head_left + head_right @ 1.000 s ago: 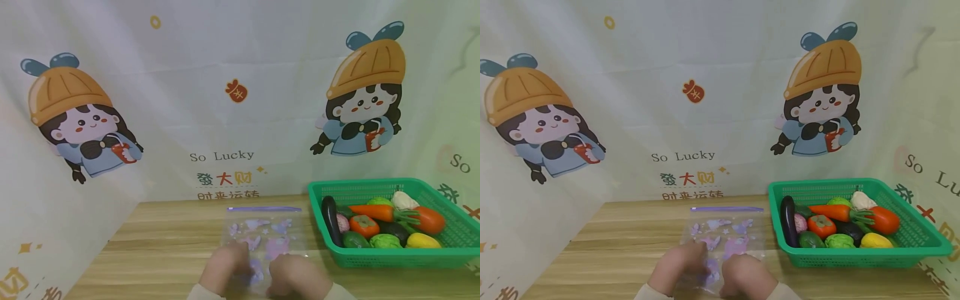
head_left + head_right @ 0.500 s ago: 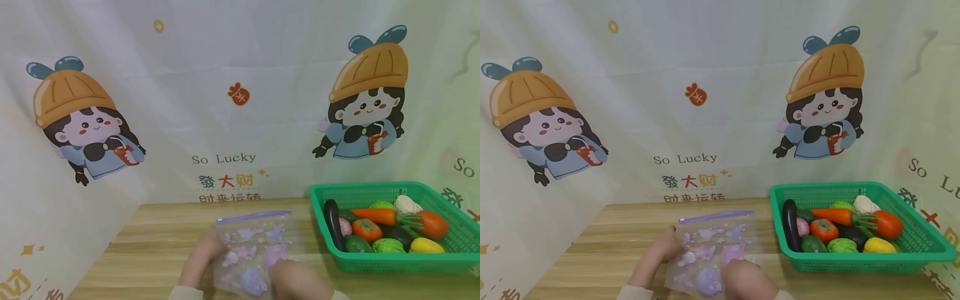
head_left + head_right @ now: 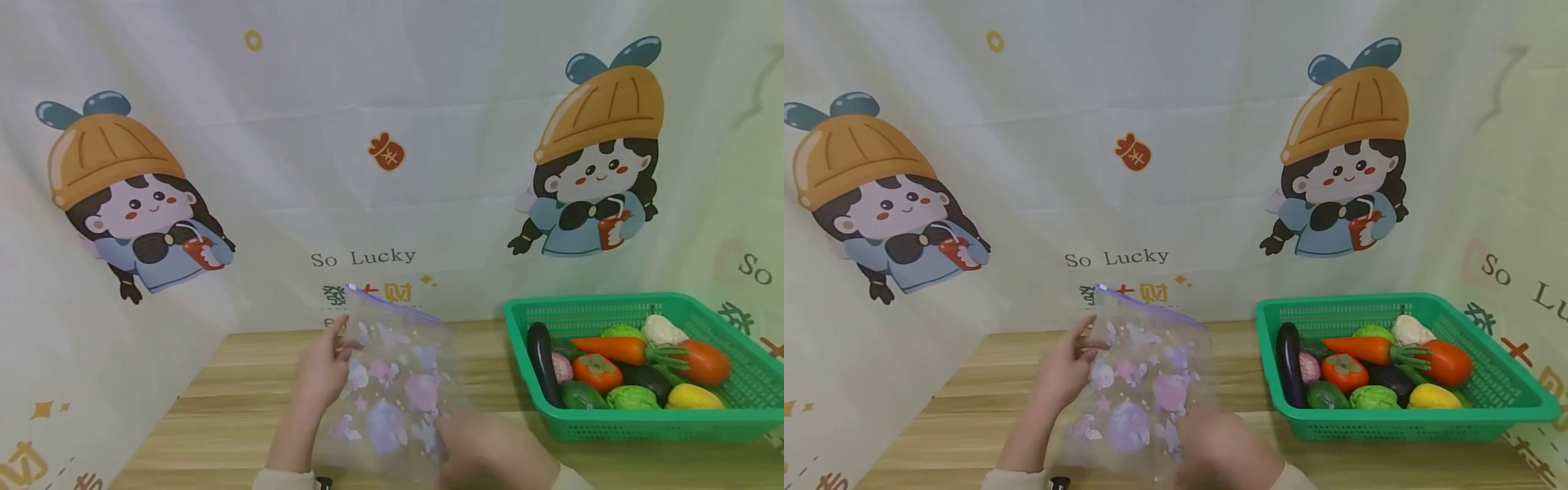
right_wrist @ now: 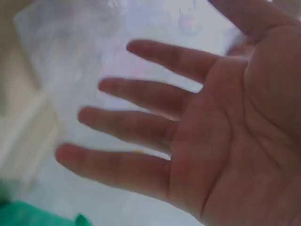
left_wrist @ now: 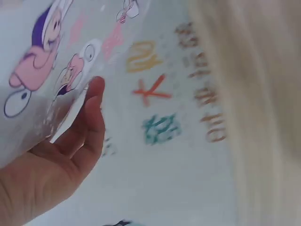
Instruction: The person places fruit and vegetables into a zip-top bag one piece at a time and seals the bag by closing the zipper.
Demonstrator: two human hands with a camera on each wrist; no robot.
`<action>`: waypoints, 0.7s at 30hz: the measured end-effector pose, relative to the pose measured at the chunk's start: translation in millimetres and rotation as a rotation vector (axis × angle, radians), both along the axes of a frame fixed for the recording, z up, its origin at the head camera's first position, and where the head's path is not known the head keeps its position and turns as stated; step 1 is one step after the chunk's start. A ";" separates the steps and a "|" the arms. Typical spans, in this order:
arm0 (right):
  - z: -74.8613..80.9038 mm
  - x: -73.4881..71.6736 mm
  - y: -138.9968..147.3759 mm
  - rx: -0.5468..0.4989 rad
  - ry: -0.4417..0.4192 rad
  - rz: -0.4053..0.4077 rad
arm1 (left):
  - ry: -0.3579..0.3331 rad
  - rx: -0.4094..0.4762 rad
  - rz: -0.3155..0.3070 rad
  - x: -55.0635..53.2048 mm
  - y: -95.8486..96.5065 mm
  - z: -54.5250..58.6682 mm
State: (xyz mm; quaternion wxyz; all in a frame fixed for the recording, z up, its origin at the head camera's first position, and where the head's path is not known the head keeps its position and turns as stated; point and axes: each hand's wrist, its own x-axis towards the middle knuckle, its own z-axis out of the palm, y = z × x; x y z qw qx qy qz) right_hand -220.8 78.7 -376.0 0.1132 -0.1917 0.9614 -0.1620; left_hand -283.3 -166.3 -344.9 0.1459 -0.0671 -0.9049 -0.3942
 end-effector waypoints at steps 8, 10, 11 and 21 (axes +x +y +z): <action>70.7 10.1 36.5 -0.120 0.261 -0.026 | 0.559 -0.044 -0.144 30.3 -11.8 43.0; 82.7 12.1 47.8 -0.156 0.363 -0.044 | 0.654 -0.036 -0.216 38.1 -12.2 50.1; 87.5 13.2 53.1 -0.182 0.399 -0.063 | 0.685 -0.034 -0.255 41.7 -12.4 53.0; 98.8 10.4 84.0 -0.412 0.697 -0.022 | 0.680 -0.010 -0.549 66.6 -13.2 72.7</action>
